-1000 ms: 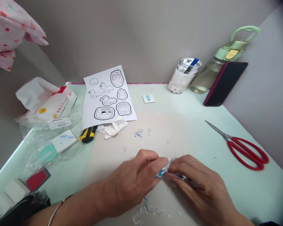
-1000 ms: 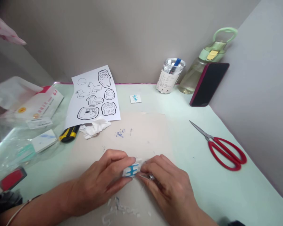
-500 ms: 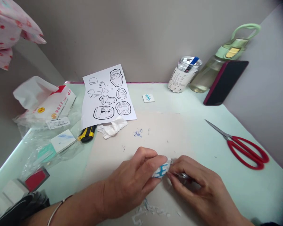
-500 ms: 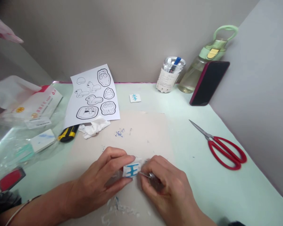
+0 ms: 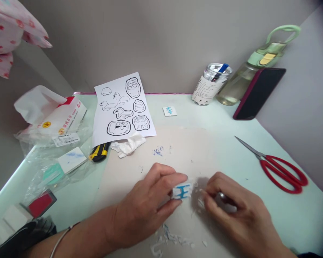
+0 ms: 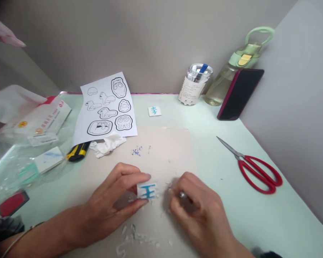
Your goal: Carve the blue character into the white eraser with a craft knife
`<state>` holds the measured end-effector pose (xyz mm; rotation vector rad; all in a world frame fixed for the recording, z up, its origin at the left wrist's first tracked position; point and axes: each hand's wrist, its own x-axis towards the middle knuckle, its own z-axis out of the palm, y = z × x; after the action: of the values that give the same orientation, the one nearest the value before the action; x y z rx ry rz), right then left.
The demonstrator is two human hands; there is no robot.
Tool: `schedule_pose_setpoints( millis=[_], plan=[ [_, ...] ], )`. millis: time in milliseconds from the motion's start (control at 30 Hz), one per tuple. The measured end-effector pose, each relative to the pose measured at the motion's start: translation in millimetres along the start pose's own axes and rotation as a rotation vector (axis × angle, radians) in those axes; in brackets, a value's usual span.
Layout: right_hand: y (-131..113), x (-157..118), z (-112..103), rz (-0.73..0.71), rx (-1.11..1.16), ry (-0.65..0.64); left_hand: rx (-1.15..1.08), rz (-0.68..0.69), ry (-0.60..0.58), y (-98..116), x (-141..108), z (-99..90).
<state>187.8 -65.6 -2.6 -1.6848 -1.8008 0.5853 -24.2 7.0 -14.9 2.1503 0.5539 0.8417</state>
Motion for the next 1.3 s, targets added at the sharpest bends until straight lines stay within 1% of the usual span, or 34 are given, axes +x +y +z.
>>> schedule_pose_setpoints(
  millis=[67, 133, 200, 267, 500, 700, 800, 900, 967, 1067, 1167, 1233, 1300],
  plan=[
    [3, 1, -2, 0.075, 0.001, 0.017, -0.019, -0.026, 0.05, -1, 0, -2.9],
    [4, 2, -3, 0.089, 0.033, -0.049, -0.045, -0.042, 0.062, -3, 0, -4.3],
    [4, 2, -2, 0.052, 0.069, -0.127, -0.068, -0.044, 0.053, -3, -1, -3.9],
    [2, 1, -2, 0.011, 0.09, -0.163, -0.089, -0.047, 0.047, -4, -1, -2.6],
    [-2, 2, -1, 0.026, 0.182, -0.224, -0.13, -0.08, 0.003, -2, -1, 1.1],
    [1, -2, 2, -0.04, 0.152, -0.268, -0.101, -0.071, -0.024, -3, -2, 2.8],
    [2, -4, 1, -0.106, 0.101, -0.259, -0.05, -0.026, -0.042, -2, -1, 2.6],
    [3, -6, 2, -0.19, 0.014, -0.212, 0.003, 0.015, -0.051, 0, -1, 2.5],
    [2, -6, 3, -0.212, -0.033, -0.177, 0.021, 0.038, -0.049, 2, -1, 2.5],
    [0, -6, 3, -0.206, -0.061, -0.133, -0.008, 0.029, -0.06, 2, -2, 2.4],
    [-4, -4, 3, -0.204, -0.061, -0.095, -0.09, -0.021, -0.055, 2, -2, 2.4],
    [-8, -4, 2, -0.164, -0.053, -0.093, -0.147, -0.053, -0.047, 2, -1, 2.5],
    [-12, -3, 1, -0.086, -0.031, -0.125, -0.204, -0.088, -0.057, 2, -1, 2.4]
  ],
)
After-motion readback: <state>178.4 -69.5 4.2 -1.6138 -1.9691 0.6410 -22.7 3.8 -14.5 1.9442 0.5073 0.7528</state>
